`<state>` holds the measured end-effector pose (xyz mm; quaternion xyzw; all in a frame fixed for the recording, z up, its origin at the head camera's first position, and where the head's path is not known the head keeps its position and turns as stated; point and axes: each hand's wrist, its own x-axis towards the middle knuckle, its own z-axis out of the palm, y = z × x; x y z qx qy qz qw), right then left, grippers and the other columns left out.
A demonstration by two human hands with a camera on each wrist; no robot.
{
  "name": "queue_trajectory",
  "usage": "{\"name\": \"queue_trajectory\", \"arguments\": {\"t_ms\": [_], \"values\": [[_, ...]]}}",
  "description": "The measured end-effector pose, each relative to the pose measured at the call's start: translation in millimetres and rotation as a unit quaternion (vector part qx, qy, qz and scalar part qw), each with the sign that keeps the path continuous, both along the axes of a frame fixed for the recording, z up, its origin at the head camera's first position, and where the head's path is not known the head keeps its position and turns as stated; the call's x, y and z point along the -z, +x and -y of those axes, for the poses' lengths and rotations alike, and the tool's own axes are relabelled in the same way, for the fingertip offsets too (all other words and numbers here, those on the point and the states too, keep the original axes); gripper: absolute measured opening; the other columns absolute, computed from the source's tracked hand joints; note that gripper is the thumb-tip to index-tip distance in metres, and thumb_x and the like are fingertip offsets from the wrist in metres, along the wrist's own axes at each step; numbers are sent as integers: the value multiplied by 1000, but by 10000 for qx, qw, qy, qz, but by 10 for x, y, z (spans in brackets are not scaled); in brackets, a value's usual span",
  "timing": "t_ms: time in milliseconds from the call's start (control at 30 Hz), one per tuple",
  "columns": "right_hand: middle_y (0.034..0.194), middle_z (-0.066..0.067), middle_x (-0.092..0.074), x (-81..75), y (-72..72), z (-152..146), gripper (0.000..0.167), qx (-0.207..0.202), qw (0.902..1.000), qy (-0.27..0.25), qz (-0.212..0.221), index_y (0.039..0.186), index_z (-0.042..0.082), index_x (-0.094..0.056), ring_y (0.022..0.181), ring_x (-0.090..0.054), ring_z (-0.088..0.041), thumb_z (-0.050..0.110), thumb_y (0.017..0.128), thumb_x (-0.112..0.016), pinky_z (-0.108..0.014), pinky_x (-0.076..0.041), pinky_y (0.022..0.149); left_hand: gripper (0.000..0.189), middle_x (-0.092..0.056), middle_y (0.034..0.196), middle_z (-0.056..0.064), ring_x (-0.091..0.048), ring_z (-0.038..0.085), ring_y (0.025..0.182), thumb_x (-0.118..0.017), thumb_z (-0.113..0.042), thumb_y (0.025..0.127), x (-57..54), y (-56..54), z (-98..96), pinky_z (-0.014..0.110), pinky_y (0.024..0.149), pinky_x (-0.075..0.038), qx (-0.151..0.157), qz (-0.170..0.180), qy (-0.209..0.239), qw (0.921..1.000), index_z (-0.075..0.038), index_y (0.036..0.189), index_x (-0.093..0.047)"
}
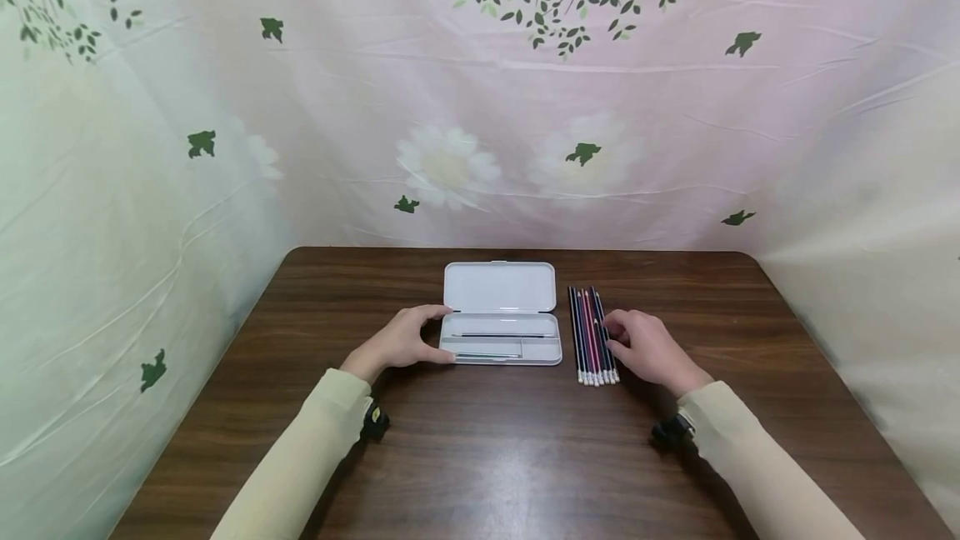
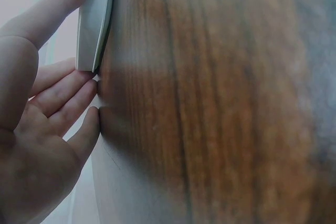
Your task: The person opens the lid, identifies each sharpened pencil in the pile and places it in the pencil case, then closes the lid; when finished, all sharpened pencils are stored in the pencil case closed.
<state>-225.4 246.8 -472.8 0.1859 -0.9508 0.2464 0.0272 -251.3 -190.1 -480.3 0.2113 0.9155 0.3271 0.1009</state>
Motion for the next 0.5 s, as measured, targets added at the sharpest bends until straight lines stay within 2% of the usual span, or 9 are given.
{"name": "queue_trajectory", "arguments": {"t_ms": [267, 500], "values": [[101, -16, -71, -9, -12, 3, 23, 166, 9998, -28, 138, 113, -3, -71, 87, -67, -24, 3, 92, -77, -47, -60, 78, 87, -58, 150, 9, -51, 26, 141, -93, -45, 78, -3, -3, 1, 49, 119, -40, 33, -11, 69, 10000, -11, 150, -57], [93, -12, -70, 3, -23, 7, 21, 287, 9996, 4, 50, 108, -3, -71, 83, -65, -24, 3, 89, -75, -47, -58, 76, 88, -58, 149, 9, -52, 27, 140, -93, -46, 79, -9, 14, 4, 50, 118, -41, 50, -14, 77, 10000, -10, 150, -56]]}}
